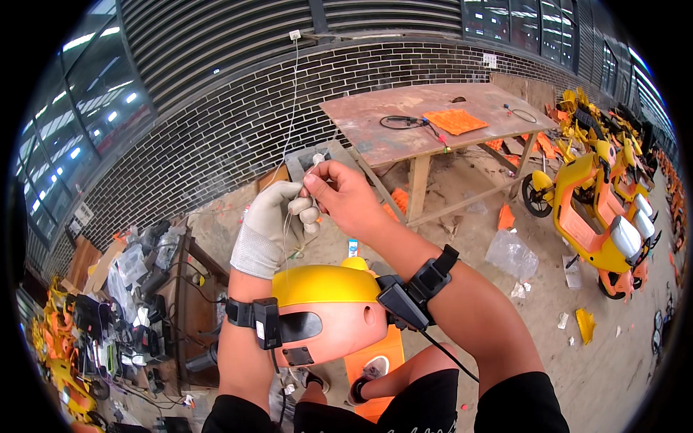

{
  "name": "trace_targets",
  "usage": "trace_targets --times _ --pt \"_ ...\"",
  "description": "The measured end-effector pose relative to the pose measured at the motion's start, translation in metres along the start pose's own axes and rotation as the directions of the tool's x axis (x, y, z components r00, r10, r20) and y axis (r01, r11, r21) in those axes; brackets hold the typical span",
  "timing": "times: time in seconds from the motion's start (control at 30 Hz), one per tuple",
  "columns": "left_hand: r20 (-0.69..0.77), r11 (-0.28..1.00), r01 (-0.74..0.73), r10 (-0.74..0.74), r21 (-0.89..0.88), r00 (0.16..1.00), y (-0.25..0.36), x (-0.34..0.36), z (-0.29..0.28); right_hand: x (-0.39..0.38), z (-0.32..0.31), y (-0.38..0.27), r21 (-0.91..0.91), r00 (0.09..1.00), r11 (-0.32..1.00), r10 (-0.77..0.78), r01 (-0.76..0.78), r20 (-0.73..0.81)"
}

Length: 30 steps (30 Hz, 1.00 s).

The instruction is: The person handles a thin wire and a connector while working on the handlebar and instrument cluster area of an orange and yellow scooter, threading the wire through a small opening.

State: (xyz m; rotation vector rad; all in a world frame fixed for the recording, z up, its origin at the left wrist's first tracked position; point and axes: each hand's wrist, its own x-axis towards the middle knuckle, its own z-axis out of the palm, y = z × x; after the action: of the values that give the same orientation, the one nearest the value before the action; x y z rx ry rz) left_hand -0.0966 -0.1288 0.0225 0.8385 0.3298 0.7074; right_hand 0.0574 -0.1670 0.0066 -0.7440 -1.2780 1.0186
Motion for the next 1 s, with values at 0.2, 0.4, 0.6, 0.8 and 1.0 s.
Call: trace_targets --times 0.2,0.4,0.6,0.8,1.0 --pt "-0.146 0.658 -0.19 0.42 0.729 0.896 -0.006 0.005 0.01 0.002 -0.005 0.003 -0.12 0.989 0.992 0.031 -0.049 -0.146" --pt "0.394 -0.372 -0.174 0.673 0.912 0.626 -0.013 0.006 0.008 0.004 -0.003 0.004 -0.228 0.92 0.947 0.13 -0.226 -0.37" --pt "0.279 -0.312 -0.087 0.649 0.946 0.708 -0.016 0.005 0.007 0.0 -0.01 0.0 -0.049 0.896 0.922 0.359 -0.384 -0.259" --pt "-0.194 0.712 -0.164 0.393 0.683 0.899 -0.002 0.012 -0.007 0.003 -0.002 0.002 -0.047 0.978 0.982 0.179 -0.184 -0.104" --pt "-0.137 0.989 -0.058 0.076 0.133 0.988 0.0 0.003 0.0 0.001 -0.001 0.0 -0.007 0.992 0.997 0.08 -0.081 -0.095"
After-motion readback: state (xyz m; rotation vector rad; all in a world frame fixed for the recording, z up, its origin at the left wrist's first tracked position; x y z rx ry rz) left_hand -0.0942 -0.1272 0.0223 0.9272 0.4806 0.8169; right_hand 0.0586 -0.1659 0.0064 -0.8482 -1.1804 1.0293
